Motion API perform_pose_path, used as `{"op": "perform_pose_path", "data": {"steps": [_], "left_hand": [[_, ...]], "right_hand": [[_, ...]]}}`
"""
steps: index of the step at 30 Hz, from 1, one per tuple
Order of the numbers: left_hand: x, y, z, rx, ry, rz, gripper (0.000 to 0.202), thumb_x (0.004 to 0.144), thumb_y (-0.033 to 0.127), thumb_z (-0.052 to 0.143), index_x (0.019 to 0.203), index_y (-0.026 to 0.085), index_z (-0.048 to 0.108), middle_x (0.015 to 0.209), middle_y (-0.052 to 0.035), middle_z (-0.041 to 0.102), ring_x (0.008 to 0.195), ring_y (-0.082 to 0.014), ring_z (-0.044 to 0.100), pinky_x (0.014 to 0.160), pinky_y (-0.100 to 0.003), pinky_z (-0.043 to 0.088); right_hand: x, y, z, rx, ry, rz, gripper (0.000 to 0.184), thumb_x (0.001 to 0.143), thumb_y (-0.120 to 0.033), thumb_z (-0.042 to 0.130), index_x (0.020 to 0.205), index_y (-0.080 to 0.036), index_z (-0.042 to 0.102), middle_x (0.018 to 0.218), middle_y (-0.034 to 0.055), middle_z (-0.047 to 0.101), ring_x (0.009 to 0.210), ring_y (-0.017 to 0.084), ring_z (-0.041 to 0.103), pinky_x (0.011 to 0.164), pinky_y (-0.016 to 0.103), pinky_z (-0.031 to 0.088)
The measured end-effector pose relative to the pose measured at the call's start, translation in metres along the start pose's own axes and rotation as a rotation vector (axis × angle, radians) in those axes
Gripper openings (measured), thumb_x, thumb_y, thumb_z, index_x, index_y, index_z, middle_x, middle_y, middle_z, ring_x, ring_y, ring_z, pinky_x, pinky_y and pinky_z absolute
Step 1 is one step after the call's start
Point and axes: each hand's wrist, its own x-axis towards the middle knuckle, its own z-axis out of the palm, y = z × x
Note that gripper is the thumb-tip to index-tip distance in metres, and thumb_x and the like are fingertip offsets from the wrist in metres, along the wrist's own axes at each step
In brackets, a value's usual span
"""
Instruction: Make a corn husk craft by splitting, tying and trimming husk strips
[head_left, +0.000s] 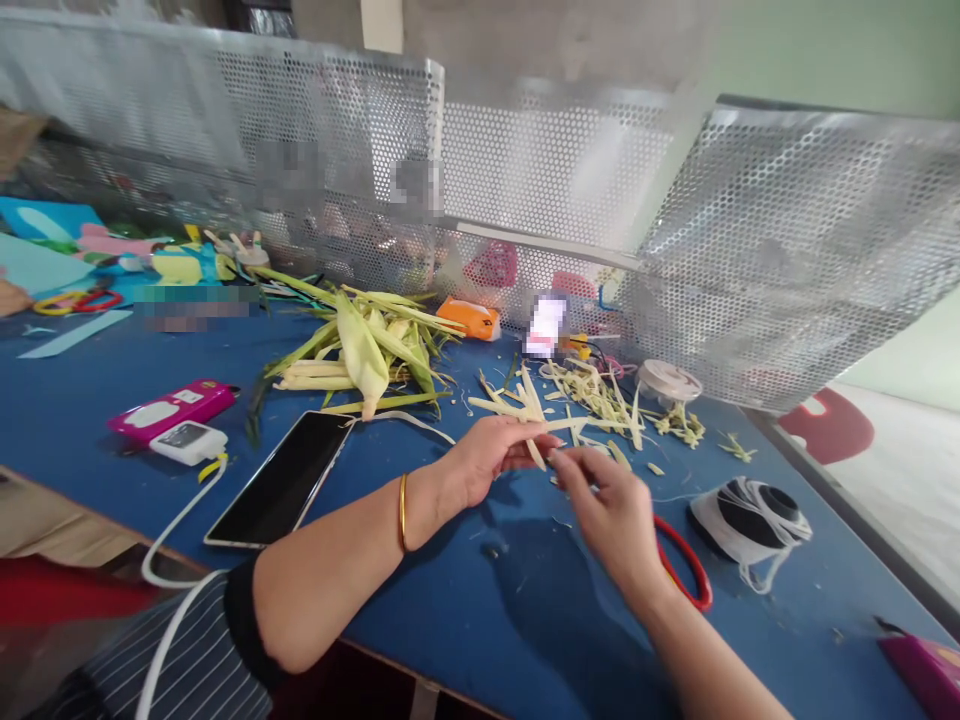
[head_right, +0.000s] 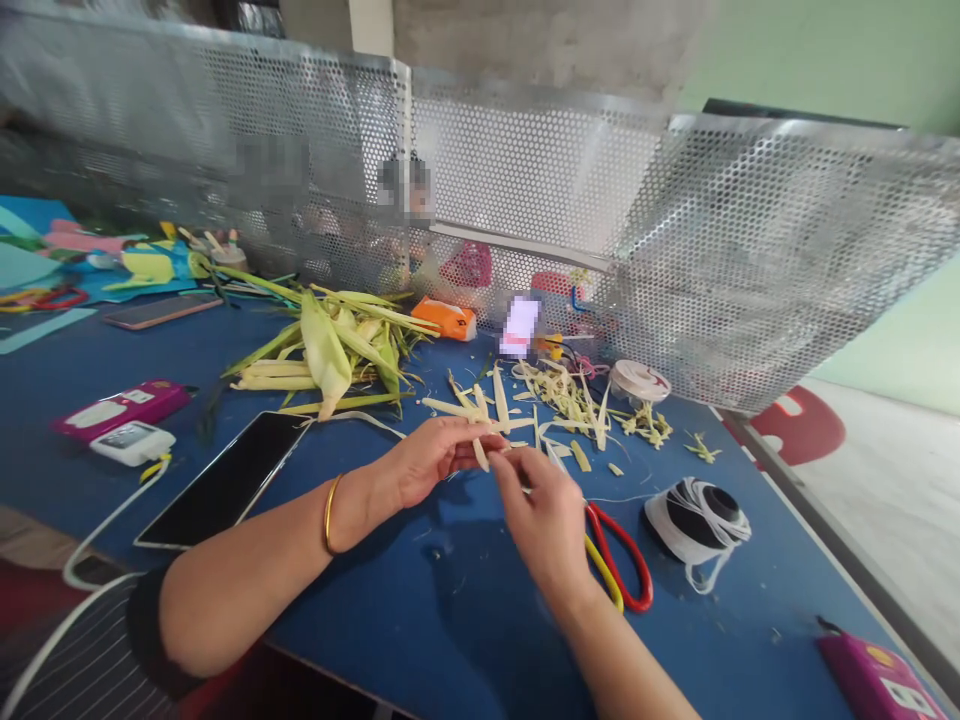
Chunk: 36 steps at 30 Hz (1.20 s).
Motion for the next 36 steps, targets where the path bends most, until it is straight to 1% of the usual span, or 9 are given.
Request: {"op": "perform_pose_path", "data": {"steps": [2, 4, 13, 21, 24, 27, 30, 32, 36], "left_hand": [[-0.001, 0.0, 0.001, 0.015, -0.044, 0.009, 0.011, 0.07, 0.021, 0.073, 0.073, 0.011, 0.069, 0.082, -0.0073, 0.072, 0.079, -0.0136, 0.066, 0.075, -0.023, 0.048], [-0.002, -0.003, 0.003, 0.048, -0.072, 0.012, 0.009, 0.069, 0.019, 0.073, 0.072, 0.011, 0.07, 0.079, -0.0058, 0.071, 0.077, -0.0126, 0.064, 0.075, -0.023, 0.047], [0.001, -0.008, 0.001, 0.098, -0.072, 0.101, 0.034, 0.064, 0.043, 0.081, 0.073, 0.011, 0.073, 0.07, -0.0053, 0.067, 0.065, -0.0129, 0.059, 0.07, -0.028, 0.047], [-0.001, -0.01, 0.004, 0.112, 0.028, 0.085, 0.03, 0.07, 0.039, 0.076, 0.073, 0.009, 0.073, 0.068, -0.0069, 0.067, 0.05, -0.0095, 0.051, 0.049, -0.024, 0.037], [0.0, -0.009, 0.003, 0.091, 0.072, 0.089, 0.026, 0.072, 0.034, 0.074, 0.074, 0.009, 0.073, 0.073, -0.0083, 0.07, 0.057, -0.0118, 0.058, 0.053, -0.024, 0.042], [0.0, -0.001, 0.001, 0.078, 0.111, 0.113, 0.022, 0.072, 0.031, 0.075, 0.076, 0.01, 0.072, 0.075, -0.0081, 0.071, 0.069, -0.0142, 0.064, 0.07, -0.027, 0.049], [-0.002, 0.007, 0.001, 0.119, 0.074, 0.059, 0.022, 0.07, 0.03, 0.076, 0.077, 0.009, 0.071, 0.074, -0.0076, 0.071, 0.068, -0.014, 0.065, 0.074, -0.028, 0.05], [-0.004, 0.009, 0.001, 0.159, 0.038, 0.033, 0.023, 0.069, 0.03, 0.077, 0.078, 0.01, 0.071, 0.073, -0.0068, 0.07, 0.068, -0.0133, 0.065, 0.072, -0.027, 0.049], [-0.005, 0.003, 0.002, 0.293, -0.013, 0.077, 0.028, 0.063, 0.032, 0.081, 0.078, 0.012, 0.067, 0.068, -0.0013, 0.066, 0.062, -0.011, 0.06, 0.06, -0.023, 0.046]], "right_hand": [[-0.004, 0.0, 0.009, -0.07, -0.117, -0.004, 0.031, 0.089, -0.048, 0.054, 0.074, -0.022, 0.062, 0.062, -0.0008, 0.06, 0.055, 0.015, 0.051, 0.052, 0.025, 0.034], [-0.006, 0.002, 0.016, -0.124, -0.131, 0.001, 0.031, 0.091, -0.046, 0.051, 0.073, -0.022, 0.06, 0.062, -0.0002, 0.06, 0.055, 0.015, 0.051, 0.052, 0.026, 0.032], [-0.007, -0.005, 0.012, -0.09, -0.149, 0.046, 0.031, 0.095, -0.032, 0.037, 0.072, -0.023, 0.055, 0.083, 0.005, 0.068, 0.067, 0.018, 0.06, 0.06, 0.027, 0.039], [-0.008, -0.008, 0.012, -0.084, -0.268, -0.331, 0.022, 0.091, -0.017, 0.037, 0.075, -0.022, 0.051, 0.077, 0.004, 0.061, 0.072, 0.018, 0.056, 0.067, 0.028, 0.042], [-0.009, -0.01, 0.009, -0.108, -0.279, -0.373, 0.026, 0.094, -0.02, 0.038, 0.07, -0.022, 0.047, 0.072, 0.0023, 0.058, 0.065, 0.016, 0.053, 0.062, 0.027, 0.04], [-0.006, -0.007, 0.002, -0.157, -0.063, -0.342, 0.024, 0.097, -0.028, 0.043, 0.076, -0.021, 0.052, 0.076, 0.0026, 0.058, 0.064, 0.015, 0.054, 0.059, 0.026, 0.04], [0.0, 0.0, -0.005, -0.278, 0.183, -0.207, 0.02, 0.094, -0.038, 0.051, 0.097, -0.019, 0.058, 0.098, 0.0075, 0.062, 0.062, 0.013, 0.056, 0.056, 0.026, 0.039], [0.004, 0.005, -0.006, -0.331, 0.092, -0.14, 0.023, 0.094, -0.041, 0.051, 0.099, -0.021, 0.06, 0.098, 0.0067, 0.065, 0.061, 0.014, 0.057, 0.054, 0.026, 0.037], [0.005, 0.009, -0.001, -0.3, -0.119, -0.092, 0.028, 0.097, -0.035, 0.042, 0.077, -0.022, 0.057, 0.072, 0.0016, 0.064, 0.062, 0.016, 0.056, 0.057, 0.026, 0.034]]}}
